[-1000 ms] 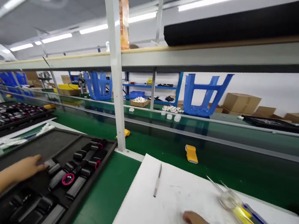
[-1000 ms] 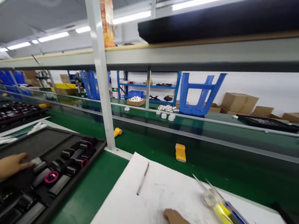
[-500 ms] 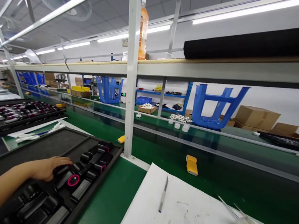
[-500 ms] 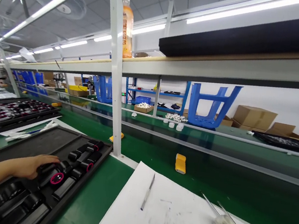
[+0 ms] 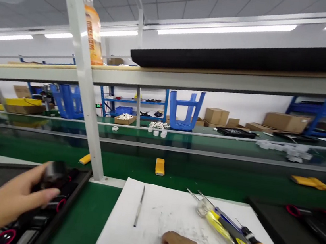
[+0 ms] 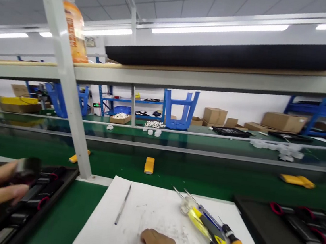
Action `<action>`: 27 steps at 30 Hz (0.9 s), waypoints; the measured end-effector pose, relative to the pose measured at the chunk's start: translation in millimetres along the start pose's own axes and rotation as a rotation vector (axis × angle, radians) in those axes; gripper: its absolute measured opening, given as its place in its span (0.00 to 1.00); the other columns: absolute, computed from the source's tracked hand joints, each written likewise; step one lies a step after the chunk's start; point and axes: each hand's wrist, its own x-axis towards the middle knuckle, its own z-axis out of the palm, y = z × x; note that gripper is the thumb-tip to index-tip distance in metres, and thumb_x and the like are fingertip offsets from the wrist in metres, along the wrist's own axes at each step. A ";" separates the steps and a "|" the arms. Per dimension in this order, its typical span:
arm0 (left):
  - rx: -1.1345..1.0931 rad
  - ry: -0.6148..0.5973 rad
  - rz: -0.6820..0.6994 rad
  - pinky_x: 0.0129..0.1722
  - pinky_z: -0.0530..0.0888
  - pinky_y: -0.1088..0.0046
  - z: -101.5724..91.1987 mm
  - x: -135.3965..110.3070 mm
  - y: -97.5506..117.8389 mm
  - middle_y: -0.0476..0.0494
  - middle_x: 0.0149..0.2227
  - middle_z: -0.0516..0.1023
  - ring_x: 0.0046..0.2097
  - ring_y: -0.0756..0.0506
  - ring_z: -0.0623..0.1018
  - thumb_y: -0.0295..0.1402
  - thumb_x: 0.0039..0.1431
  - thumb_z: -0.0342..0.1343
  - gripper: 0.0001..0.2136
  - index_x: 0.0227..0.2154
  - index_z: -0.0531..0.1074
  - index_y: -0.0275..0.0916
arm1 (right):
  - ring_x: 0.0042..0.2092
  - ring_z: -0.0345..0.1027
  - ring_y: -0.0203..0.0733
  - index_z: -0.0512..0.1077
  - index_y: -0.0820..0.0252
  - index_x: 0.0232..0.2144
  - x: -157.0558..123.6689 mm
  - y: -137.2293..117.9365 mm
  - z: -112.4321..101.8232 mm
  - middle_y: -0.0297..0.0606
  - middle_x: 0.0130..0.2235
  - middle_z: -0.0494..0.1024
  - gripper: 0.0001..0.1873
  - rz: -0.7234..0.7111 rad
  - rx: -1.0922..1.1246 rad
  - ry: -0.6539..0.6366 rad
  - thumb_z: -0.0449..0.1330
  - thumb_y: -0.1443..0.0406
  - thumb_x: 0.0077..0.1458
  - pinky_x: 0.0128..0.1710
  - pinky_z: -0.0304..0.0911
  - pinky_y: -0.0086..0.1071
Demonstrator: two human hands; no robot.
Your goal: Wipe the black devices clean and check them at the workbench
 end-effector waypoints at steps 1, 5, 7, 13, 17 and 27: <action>-0.097 -0.037 -0.032 0.35 0.73 0.79 29.1 -6.2 27.7 0.58 0.33 0.80 0.34 0.47 0.79 0.46 0.48 0.61 0.20 0.43 0.74 0.43 | 0.40 0.78 0.47 0.76 0.57 0.40 -0.5 0.9 -0.3 0.40 0.39 0.83 0.17 0.002 0.022 0.013 0.52 0.71 0.51 0.42 0.68 0.33; -0.438 -0.326 -0.214 0.39 0.72 0.70 149.6 -40.4 111.4 0.51 0.34 0.78 0.38 0.42 0.77 0.38 0.42 0.64 0.33 0.55 0.66 0.45 | 0.38 0.77 0.45 0.75 0.58 0.40 -1.5 7.5 -4.4 0.40 0.37 0.82 0.15 -0.031 0.122 0.032 0.49 0.67 0.55 0.42 0.68 0.33; -0.590 -0.396 -0.271 0.35 0.70 0.70 200.9 -52.7 126.1 0.54 0.29 0.74 0.33 0.44 0.73 0.35 0.40 0.63 0.32 0.53 0.66 0.46 | 0.38 0.76 0.44 0.73 0.58 0.39 -1.0 11.2 -9.3 0.40 0.36 0.82 0.14 -0.059 0.174 0.019 0.50 0.66 0.54 0.42 0.68 0.33; -0.729 -0.370 -0.412 0.39 0.73 0.66 281.4 -68.1 95.8 0.53 0.33 0.71 0.35 0.44 0.74 0.44 0.49 0.64 0.23 0.41 0.57 0.45 | 0.31 0.67 0.41 0.69 0.59 0.36 -2.2 9.6 -18.9 0.38 0.31 0.76 0.14 -0.033 0.378 -0.003 0.54 0.56 0.52 0.34 0.64 0.32; -0.862 -0.488 -0.487 0.41 0.76 0.62 287.6 -74.0 80.1 0.50 0.33 0.76 0.37 0.41 0.79 0.54 0.56 0.59 0.27 0.48 0.54 0.46 | 0.27 0.62 0.38 0.67 0.58 0.31 -3.0 8.1 -16.5 0.34 0.27 0.72 0.09 0.149 0.473 0.058 0.58 0.59 0.50 0.30 0.58 0.31; -1.156 -0.666 -0.663 0.55 0.74 0.63 280.8 -75.5 86.5 0.40 0.54 0.76 0.57 0.39 0.76 0.45 0.58 0.64 0.24 0.54 0.64 0.47 | 0.34 0.63 0.42 0.68 0.58 0.30 -4.0 12.0 -27.4 0.36 0.30 0.71 0.15 0.089 0.312 0.116 0.59 0.53 0.56 0.33 0.57 0.34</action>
